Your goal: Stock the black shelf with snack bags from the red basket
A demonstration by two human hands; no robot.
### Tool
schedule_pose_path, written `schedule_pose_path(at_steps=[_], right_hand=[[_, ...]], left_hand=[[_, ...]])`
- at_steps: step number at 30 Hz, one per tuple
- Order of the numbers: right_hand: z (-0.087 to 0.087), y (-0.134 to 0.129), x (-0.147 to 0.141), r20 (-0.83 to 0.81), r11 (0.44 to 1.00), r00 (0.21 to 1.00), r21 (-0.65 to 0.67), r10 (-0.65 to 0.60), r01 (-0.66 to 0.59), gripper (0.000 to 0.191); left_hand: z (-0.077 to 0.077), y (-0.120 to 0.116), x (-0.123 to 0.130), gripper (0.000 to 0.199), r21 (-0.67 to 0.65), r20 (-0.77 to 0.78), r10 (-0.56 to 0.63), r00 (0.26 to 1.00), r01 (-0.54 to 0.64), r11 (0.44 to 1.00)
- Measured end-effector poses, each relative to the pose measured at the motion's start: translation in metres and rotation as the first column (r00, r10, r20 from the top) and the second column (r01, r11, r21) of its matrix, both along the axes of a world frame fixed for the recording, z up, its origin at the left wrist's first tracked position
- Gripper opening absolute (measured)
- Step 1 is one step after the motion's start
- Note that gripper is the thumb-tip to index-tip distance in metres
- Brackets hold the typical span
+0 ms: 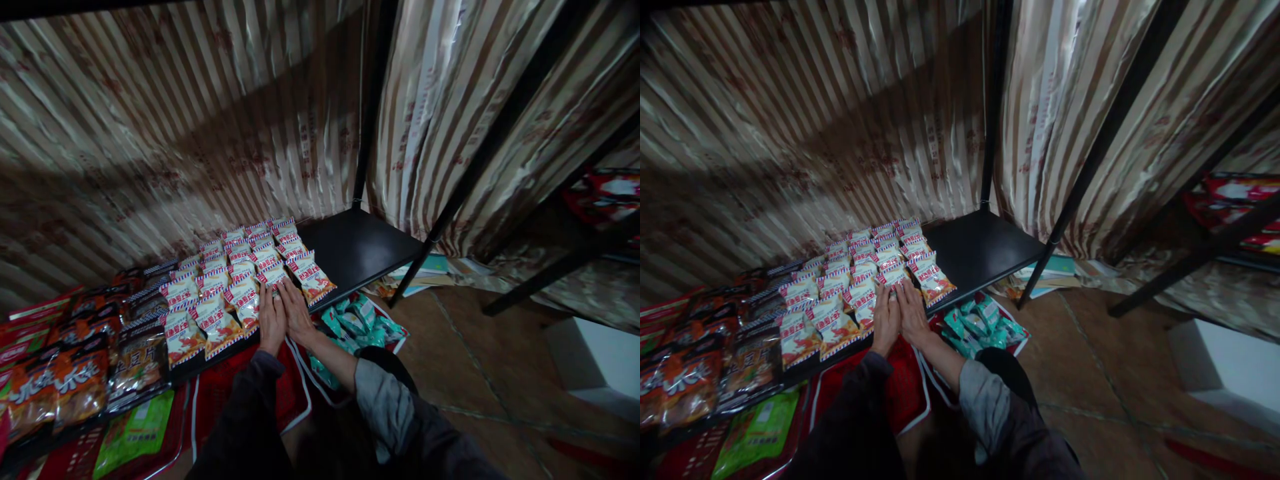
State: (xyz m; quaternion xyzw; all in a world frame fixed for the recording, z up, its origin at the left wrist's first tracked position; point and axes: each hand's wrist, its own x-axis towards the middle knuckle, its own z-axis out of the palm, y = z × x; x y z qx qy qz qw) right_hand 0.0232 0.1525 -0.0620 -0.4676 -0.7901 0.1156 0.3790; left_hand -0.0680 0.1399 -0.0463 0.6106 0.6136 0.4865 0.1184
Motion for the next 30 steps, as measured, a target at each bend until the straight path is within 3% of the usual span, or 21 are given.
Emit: schedule_pose_path(at_steps=[6, 10, 14, 19, 30], right_hand=[[0.014, -0.002, 0.019, 0.016, 0.991, 1.000, 0.130, -0.001, -0.001, 0.051], [0.020, 0.007, 0.051, -0.046, 0.968, 0.984, 0.179, -0.170, 0.175, 0.052], [0.012, 0.030, 0.080, -0.070, 0.955, 0.958, 0.088, -0.279, 0.284, 0.053], [0.002, 0.055, 0.094, -0.061, 0.977, 0.976, 0.015, -0.210, 0.211, 0.055], [0.001, 0.056, 0.090, -0.010, 0.990, 0.990, -0.020, -0.140, 0.139, 0.055]], left_hand=[[0.007, -0.006, 0.007, 0.046, 0.040, -0.027, 0.024, 0.999, -0.023, 0.999], [0.011, -0.014, 0.023, 0.045, 0.105, -0.140, -0.007, 0.990, 0.022, 0.994], [0.009, -0.017, 0.049, 0.043, 0.104, -0.313, -0.088, 0.946, 0.127, 0.986], [0.004, -0.009, 0.068, 0.046, 0.047, -0.523, -0.098, 0.847, 0.144, 0.988], [-0.011, 0.001, 0.068, 0.047, 0.050, -0.547, -0.063, 0.835, 0.108, 0.993]])
